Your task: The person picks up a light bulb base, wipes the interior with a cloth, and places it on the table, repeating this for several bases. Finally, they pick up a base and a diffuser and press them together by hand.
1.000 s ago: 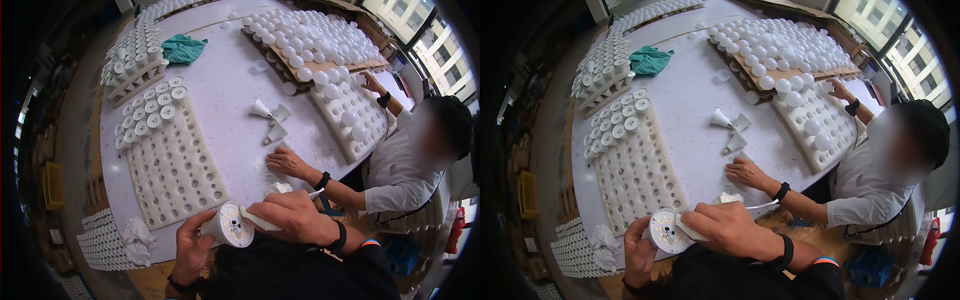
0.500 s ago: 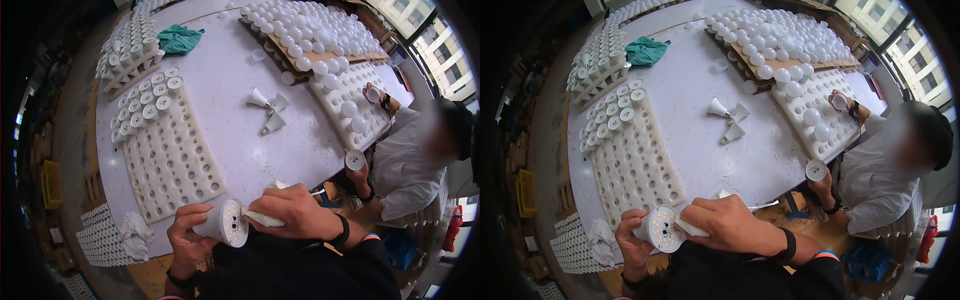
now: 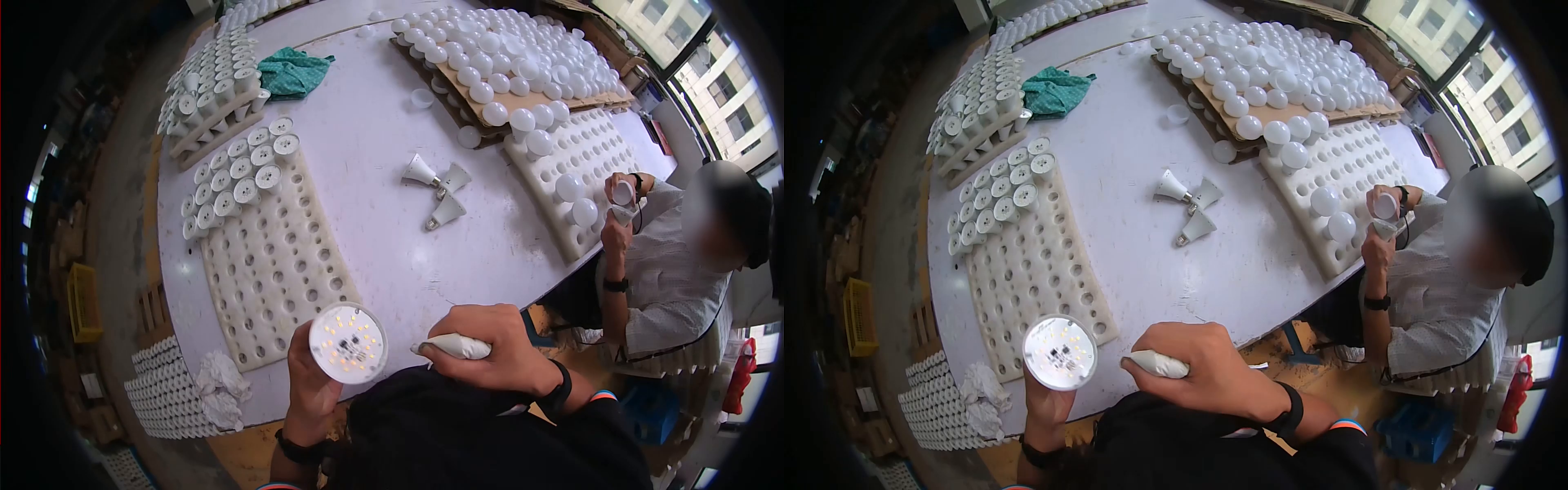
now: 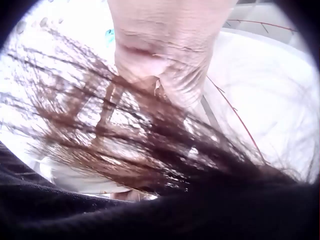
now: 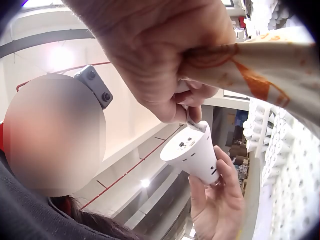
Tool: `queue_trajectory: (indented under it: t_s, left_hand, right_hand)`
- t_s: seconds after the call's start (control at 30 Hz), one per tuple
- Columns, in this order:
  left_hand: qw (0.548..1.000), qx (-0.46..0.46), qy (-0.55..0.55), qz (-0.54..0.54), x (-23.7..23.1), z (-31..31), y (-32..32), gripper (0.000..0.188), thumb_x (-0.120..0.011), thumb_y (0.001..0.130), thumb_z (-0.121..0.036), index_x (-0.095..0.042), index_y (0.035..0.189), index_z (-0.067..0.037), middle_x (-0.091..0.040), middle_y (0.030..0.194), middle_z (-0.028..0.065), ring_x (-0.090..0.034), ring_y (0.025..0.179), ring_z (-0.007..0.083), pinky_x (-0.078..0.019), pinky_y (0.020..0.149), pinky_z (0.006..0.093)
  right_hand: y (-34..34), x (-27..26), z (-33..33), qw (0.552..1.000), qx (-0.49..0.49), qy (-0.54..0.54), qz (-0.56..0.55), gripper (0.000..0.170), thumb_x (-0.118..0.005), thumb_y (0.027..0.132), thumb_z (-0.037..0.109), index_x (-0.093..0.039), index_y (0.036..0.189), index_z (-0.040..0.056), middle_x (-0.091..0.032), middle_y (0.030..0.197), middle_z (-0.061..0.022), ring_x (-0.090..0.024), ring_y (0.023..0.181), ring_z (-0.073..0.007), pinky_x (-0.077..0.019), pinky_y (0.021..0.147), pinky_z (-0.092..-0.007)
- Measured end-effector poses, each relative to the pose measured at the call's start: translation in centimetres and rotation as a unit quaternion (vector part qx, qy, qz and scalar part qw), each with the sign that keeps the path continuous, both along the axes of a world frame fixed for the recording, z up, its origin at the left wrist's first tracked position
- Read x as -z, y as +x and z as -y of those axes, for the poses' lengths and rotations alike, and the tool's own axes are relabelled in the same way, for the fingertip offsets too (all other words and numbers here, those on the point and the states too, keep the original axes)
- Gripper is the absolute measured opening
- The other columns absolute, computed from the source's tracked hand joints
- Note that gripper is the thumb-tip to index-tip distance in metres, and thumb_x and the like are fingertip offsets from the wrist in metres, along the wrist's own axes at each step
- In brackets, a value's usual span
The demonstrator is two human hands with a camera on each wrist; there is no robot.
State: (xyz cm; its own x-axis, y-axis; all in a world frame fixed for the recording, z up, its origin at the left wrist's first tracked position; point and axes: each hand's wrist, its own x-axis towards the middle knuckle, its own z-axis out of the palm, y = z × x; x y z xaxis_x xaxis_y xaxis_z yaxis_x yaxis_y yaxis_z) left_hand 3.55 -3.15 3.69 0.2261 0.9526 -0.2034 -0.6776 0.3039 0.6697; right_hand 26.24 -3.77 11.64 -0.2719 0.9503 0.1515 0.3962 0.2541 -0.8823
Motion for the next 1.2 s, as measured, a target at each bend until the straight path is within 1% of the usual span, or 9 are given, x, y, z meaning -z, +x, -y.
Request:
queue_trajectory:
  t_s: [0.13, 0.3, 0.37, 0.67, 0.77, 0.87, 1.0, 1.07, 1.2]
  left_hand:
    - [0.978, 0.123, -0.077, 0.152, 4.6, -2.0, -0.2, 0.047, -0.055, 0.084, -0.034, -0.042, 0.118, -0.005, -0.055, 0.104, 0.0095, -0.056, 0.092, 0.0205, -0.0505, 0.073, 0.0307]
    - [0.956, 0.17, -0.144, 0.189, 6.9, -4.5, 3.8, 0.038, -0.05, 0.088, -0.031, -0.044, 0.115, -0.005, -0.055, 0.096, 0.0079, -0.056, 0.083, 0.0182, -0.0505, 0.07, 0.0267]
    - [0.967, 0.188, -0.154, 0.072, 8.2, -5.8, 5.4, 0.035, -0.048, 0.089, -0.027, -0.045, 0.114, -0.003, -0.055, 0.098, 0.0077, -0.056, 0.084, 0.0172, -0.0506, 0.072, 0.0273]
    - [0.931, 0.286, -0.185, -0.133, 18.1, -10.4, 12.2, 0.04, -0.054, 0.086, -0.02, -0.043, 0.119, -0.002, -0.052, 0.1, 0.0079, -0.056, 0.083, 0.0163, -0.049, 0.074, 0.0278]
    - [0.939, 0.253, -0.161, -0.167, 19.7, -11.8, 14.4, 0.039, -0.055, 0.085, -0.014, -0.043, 0.121, -0.004, -0.052, 0.102, 0.0075, -0.055, 0.085, 0.0164, -0.0493, 0.074, 0.0279]
    - [0.913, 0.205, 0.051, -0.349, 20.1, -12.6, 15.4, 0.043, -0.055, 0.081, -0.005, -0.045, 0.122, -0.008, -0.049, 0.108, 0.0084, -0.056, 0.089, 0.0155, -0.0514, 0.072, 0.0264]
    - [0.916, 0.107, 0.064, -0.382, 17.8, -14.2, 12.0, 0.036, -0.054, 0.082, -0.007, -0.048, 0.118, -0.005, -0.053, 0.102, 0.0098, -0.058, 0.083, 0.0157, -0.0519, 0.068, 0.0258]
    - [0.958, 0.062, -0.014, -0.279, 16.0, -16.4, 7.7, 0.029, -0.052, 0.084, -0.009, -0.051, 0.112, -0.001, -0.058, 0.092, 0.0102, -0.06, 0.077, 0.0162, -0.0518, 0.064, 0.025]
    - [0.942, -0.199, -0.062, -0.264, 16.9, -22.4, -0.4, 0.022, -0.052, 0.085, -0.009, -0.052, 0.105, -0.001, -0.056, 0.088, 0.0075, -0.056, 0.068, 0.0148, -0.0481, 0.057, 0.0255]
  right_hand:
    - [1.0, 0.5, 0.1, 0.992, 0.09, -0.047, -0.069, 0.011, -0.064, 0.077, 0.011, -0.062, 0.086, 0.0041, -0.061, 0.072, -0.0072, -0.059, 0.059, -0.0174, -0.0455, 0.053, -0.0265]
    - [2.7, 1.1, 0.1, 0.987, 0.132, -0.047, -0.078, 0.019, -0.064, 0.078, 0.013, -0.061, 0.096, 0.0057, -0.062, 0.08, -0.0084, -0.06, 0.063, -0.0162, -0.0465, 0.056, -0.0261]
    - [3.6, 1.4, 0.2, 0.986, 0.142, -0.047, -0.075, 0.02, -0.064, 0.078, 0.013, -0.061, 0.096, 0.0062, -0.062, 0.081, -0.0087, -0.06, 0.064, -0.017, -0.0468, 0.057, -0.0262]
    - [5.3, 3.2, -0.7, 0.979, 0.193, -0.063, -0.016, 0.019, -0.067, 0.074, 0.011, -0.065, 0.092, 0.0063, -0.065, 0.081, -0.009, -0.062, 0.066, -0.0174, -0.0481, 0.06, -0.0248]
    - [5.1, 3.4, -1.9, 0.978, 0.188, -0.084, -0.018, 0.02, -0.068, 0.073, 0.009, -0.065, 0.093, 0.0054, -0.065, 0.081, -0.0085, -0.062, 0.067, -0.0151, -0.0481, 0.06, -0.0241]
    - [4.4, 3.3, -3.0, 0.971, 0.216, -0.107, -0.009, 0.018, -0.066, 0.073, 0.006, -0.065, 0.09, 0.0024, -0.064, 0.077, -0.0077, -0.06, 0.066, -0.0118, -0.0463, 0.061, -0.0227]
    - [3.6, 4.3, -4.7, 0.973, 0.19, -0.131, -0.028, 0.019, -0.067, 0.072, 0.005, -0.065, 0.091, 0.0024, -0.065, 0.078, -0.0082, -0.061, 0.067, -0.0118, -0.047, 0.061, -0.0228]
    - [3.1, 4.9, -5.5, 0.976, 0.168, -0.134, -0.045, 0.02, -0.066, 0.072, 0.003, -0.065, 0.092, 0.0028, -0.065, 0.079, -0.0085, -0.061, 0.068, -0.0122, -0.048, 0.061, -0.023]
    - [2.1, 5.7, -7.1, 0.979, 0.138, -0.132, -0.066, 0.021, -0.064, 0.074, 0.001, -0.065, 0.094, 0.0038, -0.065, 0.08, -0.008, -0.062, 0.069, -0.0124, -0.0492, 0.062, -0.0233]
